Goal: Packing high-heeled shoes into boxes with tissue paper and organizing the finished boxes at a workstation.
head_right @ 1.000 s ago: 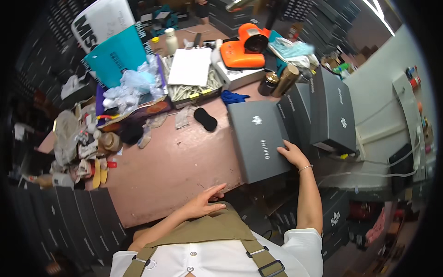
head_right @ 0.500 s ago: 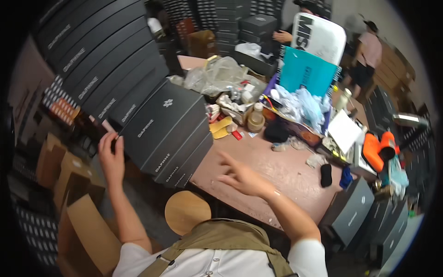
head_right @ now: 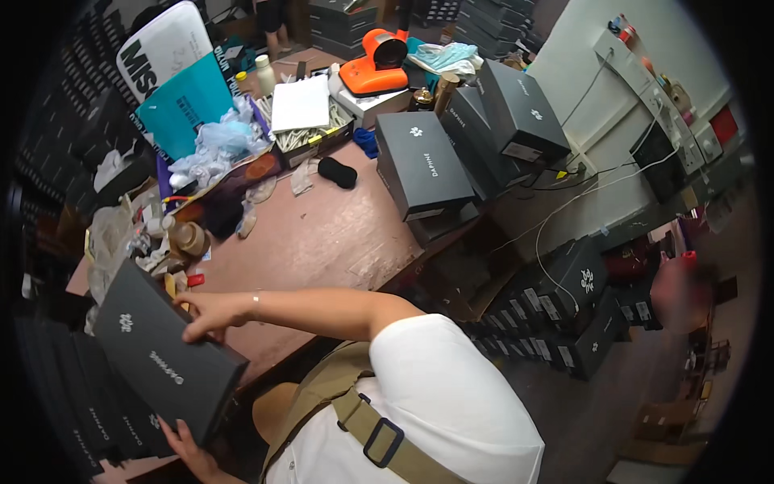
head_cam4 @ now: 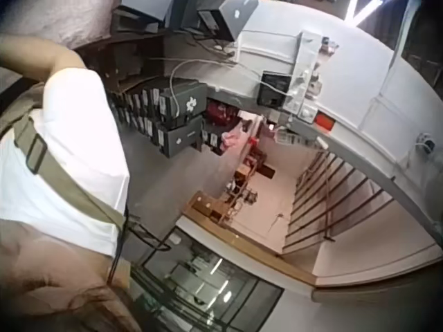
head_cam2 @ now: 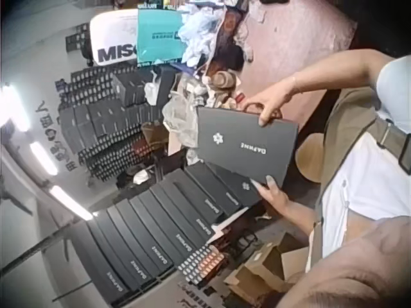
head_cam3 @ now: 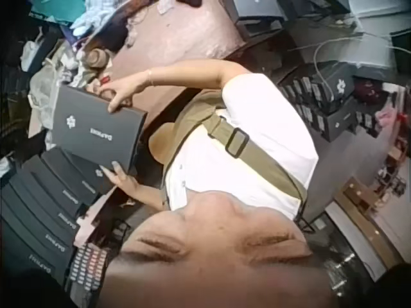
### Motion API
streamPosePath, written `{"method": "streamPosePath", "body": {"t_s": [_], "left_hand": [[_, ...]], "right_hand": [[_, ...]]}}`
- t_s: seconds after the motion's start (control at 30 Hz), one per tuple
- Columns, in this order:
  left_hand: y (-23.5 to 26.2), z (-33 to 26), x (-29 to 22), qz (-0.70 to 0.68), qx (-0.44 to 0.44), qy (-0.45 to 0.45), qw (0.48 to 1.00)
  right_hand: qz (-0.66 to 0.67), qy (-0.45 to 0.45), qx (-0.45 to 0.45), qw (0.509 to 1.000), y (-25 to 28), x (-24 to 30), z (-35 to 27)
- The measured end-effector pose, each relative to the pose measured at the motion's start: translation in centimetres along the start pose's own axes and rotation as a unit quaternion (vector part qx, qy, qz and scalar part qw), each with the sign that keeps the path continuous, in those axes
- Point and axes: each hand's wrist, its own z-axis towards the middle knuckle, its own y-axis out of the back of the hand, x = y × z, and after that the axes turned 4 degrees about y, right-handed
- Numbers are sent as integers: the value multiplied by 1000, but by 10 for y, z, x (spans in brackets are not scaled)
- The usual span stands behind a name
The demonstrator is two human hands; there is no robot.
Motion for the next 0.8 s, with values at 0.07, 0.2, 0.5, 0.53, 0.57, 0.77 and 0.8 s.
{"method": "streamPosePath", "body": {"t_s": [0.07,0.2,0.5,0.53,0.57,0.77,0.8], "left_hand": [[-56,-1,9,-99,18,36,994],[-137,42,110,-111,74,95,986],[-405,70,32,53,372,-75,924],[-450,78,41,-2,420,-49,906],[-497,80,40,-34,438,8,898],[-655,47,89,-171,529,206,805],[-654,17,77,-140,514,204,822]], "right_hand": [[11,-26,-32,999,33,-27,-50],[-24,-76,-164,983,90,-91,-95],[79,-178,-285,938,174,-108,-342],[78,-226,-393,888,187,-125,-380],[160,-215,-495,826,195,-127,-414],[255,33,-708,658,239,-85,-466],[249,52,-716,650,250,-91,-468]]}}
